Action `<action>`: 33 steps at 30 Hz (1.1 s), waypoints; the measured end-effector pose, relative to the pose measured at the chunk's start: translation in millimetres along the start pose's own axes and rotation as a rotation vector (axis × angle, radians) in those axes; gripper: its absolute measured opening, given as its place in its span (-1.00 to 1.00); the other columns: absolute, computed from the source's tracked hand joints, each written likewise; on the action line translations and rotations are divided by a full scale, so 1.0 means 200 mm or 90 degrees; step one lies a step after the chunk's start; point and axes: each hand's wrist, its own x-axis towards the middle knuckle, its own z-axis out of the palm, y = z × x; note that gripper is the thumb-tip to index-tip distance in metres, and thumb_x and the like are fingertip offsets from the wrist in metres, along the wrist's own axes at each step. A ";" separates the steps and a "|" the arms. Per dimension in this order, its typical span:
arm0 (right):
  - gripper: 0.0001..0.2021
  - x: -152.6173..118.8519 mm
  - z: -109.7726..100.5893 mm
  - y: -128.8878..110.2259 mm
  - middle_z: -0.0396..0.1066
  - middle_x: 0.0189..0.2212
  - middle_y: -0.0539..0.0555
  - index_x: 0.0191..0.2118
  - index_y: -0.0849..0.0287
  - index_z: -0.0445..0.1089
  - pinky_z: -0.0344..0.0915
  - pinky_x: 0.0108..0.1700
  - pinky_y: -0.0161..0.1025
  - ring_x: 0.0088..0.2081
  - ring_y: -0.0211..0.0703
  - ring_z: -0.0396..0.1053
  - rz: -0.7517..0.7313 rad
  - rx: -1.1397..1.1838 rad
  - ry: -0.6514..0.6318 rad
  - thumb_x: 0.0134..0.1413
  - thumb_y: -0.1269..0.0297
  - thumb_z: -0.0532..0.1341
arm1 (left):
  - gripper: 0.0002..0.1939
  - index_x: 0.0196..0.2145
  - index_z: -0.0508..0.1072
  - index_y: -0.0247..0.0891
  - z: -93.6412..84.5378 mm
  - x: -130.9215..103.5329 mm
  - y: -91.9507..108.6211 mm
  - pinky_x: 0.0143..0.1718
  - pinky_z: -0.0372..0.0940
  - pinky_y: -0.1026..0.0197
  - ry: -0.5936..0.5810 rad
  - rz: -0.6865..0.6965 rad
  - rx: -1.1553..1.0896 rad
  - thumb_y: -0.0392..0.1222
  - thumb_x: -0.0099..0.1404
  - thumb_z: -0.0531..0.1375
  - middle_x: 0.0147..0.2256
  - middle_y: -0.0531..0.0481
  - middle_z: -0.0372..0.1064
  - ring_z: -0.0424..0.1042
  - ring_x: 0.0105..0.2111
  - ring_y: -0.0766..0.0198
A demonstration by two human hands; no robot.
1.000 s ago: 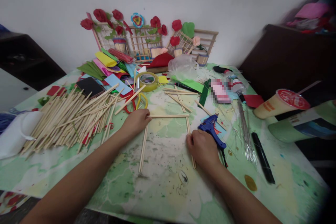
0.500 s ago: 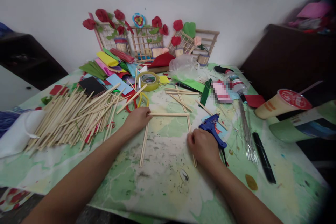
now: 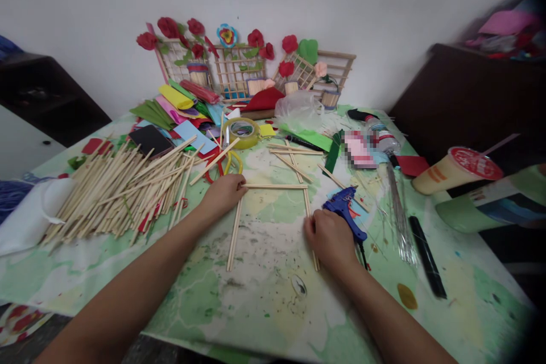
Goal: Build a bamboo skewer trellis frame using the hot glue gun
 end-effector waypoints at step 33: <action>-0.72 0.00 0.00 0.01 0.39 -0.53 0.12 -0.53 0.21 0.34 -0.04 -0.41 -0.21 -0.44 -0.14 0.31 -0.007 0.003 -0.011 0.15 0.28 0.05 | -0.76 -0.24 0.46 -0.26 -0.03 0.00 -0.03 -0.27 0.19 0.23 -0.025 0.072 -0.041 -0.14 0.27 0.05 -0.23 -0.12 0.44 0.38 -0.24 0.16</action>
